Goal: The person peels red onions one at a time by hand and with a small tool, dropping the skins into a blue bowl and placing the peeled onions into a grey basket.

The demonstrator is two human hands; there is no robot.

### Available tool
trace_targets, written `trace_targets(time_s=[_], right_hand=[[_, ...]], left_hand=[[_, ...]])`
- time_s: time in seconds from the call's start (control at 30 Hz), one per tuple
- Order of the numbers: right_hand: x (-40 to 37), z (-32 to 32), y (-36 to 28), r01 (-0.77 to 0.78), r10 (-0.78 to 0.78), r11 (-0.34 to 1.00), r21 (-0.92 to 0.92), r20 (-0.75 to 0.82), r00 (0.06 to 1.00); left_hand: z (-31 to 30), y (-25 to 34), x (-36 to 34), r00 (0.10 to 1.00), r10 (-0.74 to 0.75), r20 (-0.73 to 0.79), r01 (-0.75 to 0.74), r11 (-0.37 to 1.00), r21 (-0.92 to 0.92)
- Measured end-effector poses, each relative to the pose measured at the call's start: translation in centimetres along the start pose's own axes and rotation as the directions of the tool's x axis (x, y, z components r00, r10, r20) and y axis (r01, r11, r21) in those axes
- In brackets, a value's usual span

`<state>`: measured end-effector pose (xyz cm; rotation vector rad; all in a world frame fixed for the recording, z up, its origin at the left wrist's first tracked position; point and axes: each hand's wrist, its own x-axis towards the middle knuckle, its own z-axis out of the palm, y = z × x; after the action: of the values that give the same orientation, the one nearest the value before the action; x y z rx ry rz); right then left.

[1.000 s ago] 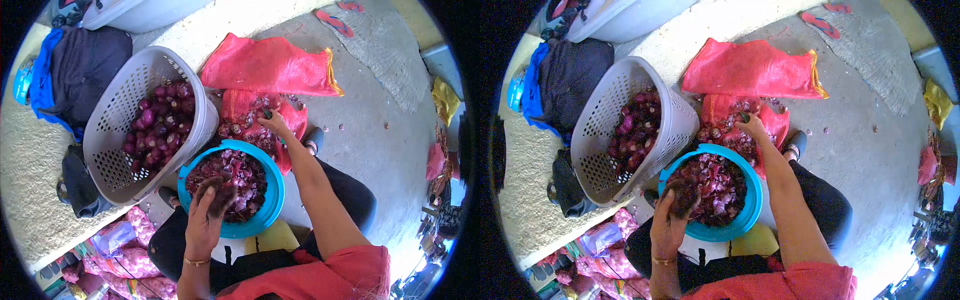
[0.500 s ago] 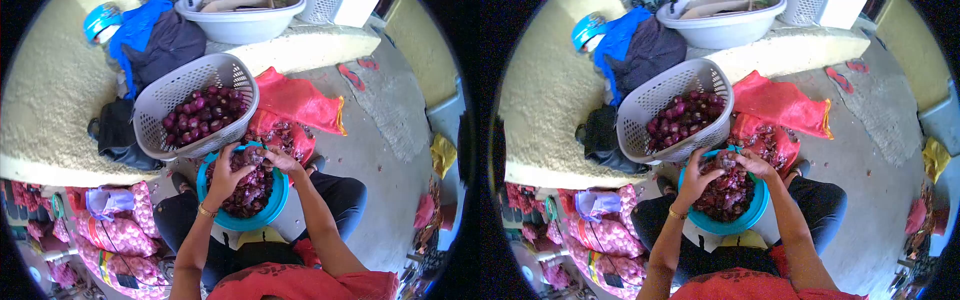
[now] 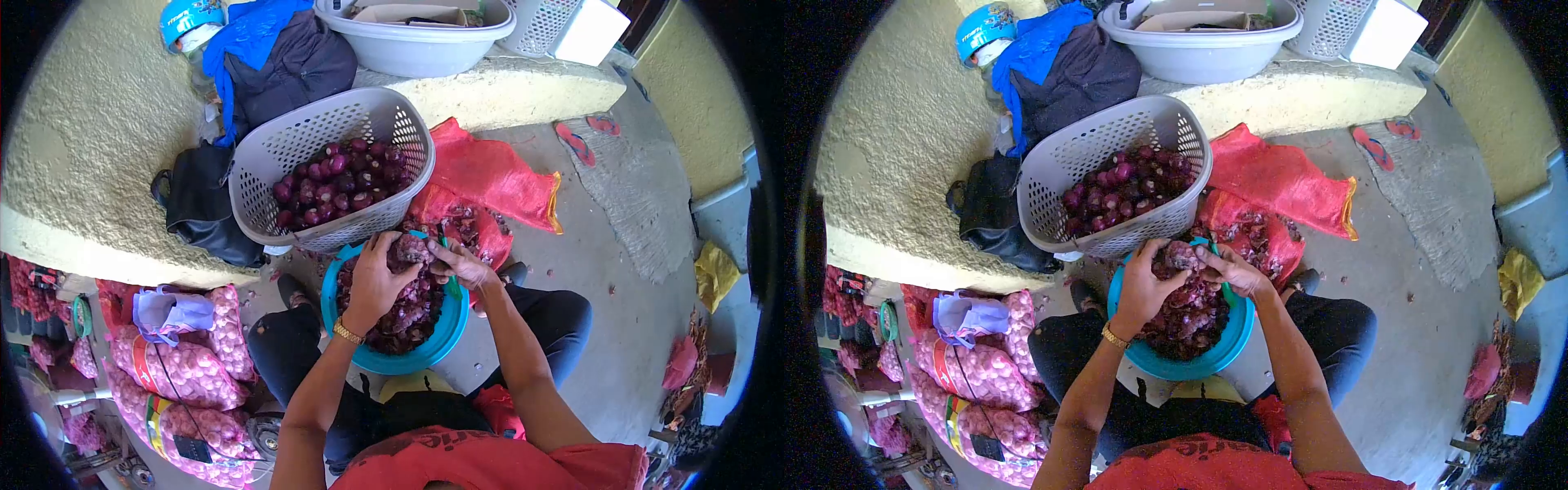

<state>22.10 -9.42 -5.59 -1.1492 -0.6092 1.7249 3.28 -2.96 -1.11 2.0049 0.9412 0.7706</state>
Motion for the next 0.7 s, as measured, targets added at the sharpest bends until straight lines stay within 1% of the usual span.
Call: trace_targets(time_s=[0.07, 0.2, 0.27, 0.3, 0.37, 0.4, 0.47, 0.5, 0.53, 0.6, 0.63, 0.7], right_hand=[[-0.4, -0.3, -0.3, -0.005, 0.006, 1.0, 0.021, -0.029, 1.0], [-0.7, -0.5, -1.2, 0.018, -0.017, 1.0, 0.022, -0.035, 0.999], [-0.5, -0.9, -0.8, 0.027, -0.027, 0.999, 0.016, -0.04, 0.999], [-0.3, -1.5, -0.3, 0.03, -0.029, 0.999, 0.022, -0.045, 0.999], [0.3, -3.4, 1.3, 0.022, -0.017, 0.993, 0.115, -0.04, 0.999], [0.9, -4.4, 2.0, 0.026, -0.021, 0.992, 0.122, -0.044, 0.999], [2.4, -6.7, 3.5, 0.013, 0.009, 0.996, 0.088, -0.242, 0.97], [3.3, -8.1, 3.8, 0.002, 0.006, 1.0, 0.022, -0.343, 0.939], [4.5, -9.9, 4.5, 0.006, 0.004, 1.0, 0.029, -0.344, 0.939], [7.8, -14.5, 7.0, 0.045, -0.072, 0.997, -0.062, -0.567, 0.82], [9.6, -16.9, 8.4, 0.046, -0.068, 0.998, -0.053, -0.571, 0.818], [12.5, -20.9, 11.1, -0.002, -0.12, 0.981, -0.192, -0.623, 0.773]], left_hand=[[0.2, -0.1, 0.4, 0.997, 0.071, -0.004, -0.071, 0.997, 0.003], [0.3, 0.0, 0.8, 0.998, 0.055, 0.035, -0.054, 0.998, -0.016], [-0.1, 0.5, 0.8, 0.987, 0.066, 0.146, -0.069, 0.998, 0.016], [0.1, 0.4, 0.7, 0.986, 0.068, 0.154, -0.071, 0.997, 0.017], [0.6, -0.1, 0.3, 0.984, 0.071, 0.165, -0.071, 0.997, -0.005], [0.8, -0.3, 0.1, 0.982, 0.073, 0.174, -0.074, 0.997, -0.004], [1.2, -0.7, -0.2, 0.952, 0.02, 0.305, -0.02, 1.0, -0.003], [1.2, -1.0, -0.5, 0.938, -0.001, 0.346, -0.018, 0.998, 0.052], [1.2, -1.0, -0.7, 0.936, 0.0, 0.351, -0.021, 0.998, 0.056], [0.9, -0.1, -0.7, 0.889, -0.054, 0.456, -0.051, 0.975, 0.214], [0.6, 1.1, -0.4, 0.886, -0.076, 0.457, -0.02, 0.979, 0.203], [0.2, 2.8, 0.5, 0.876, -0.103, 0.472, 0.008, 0.98, 0.2]])
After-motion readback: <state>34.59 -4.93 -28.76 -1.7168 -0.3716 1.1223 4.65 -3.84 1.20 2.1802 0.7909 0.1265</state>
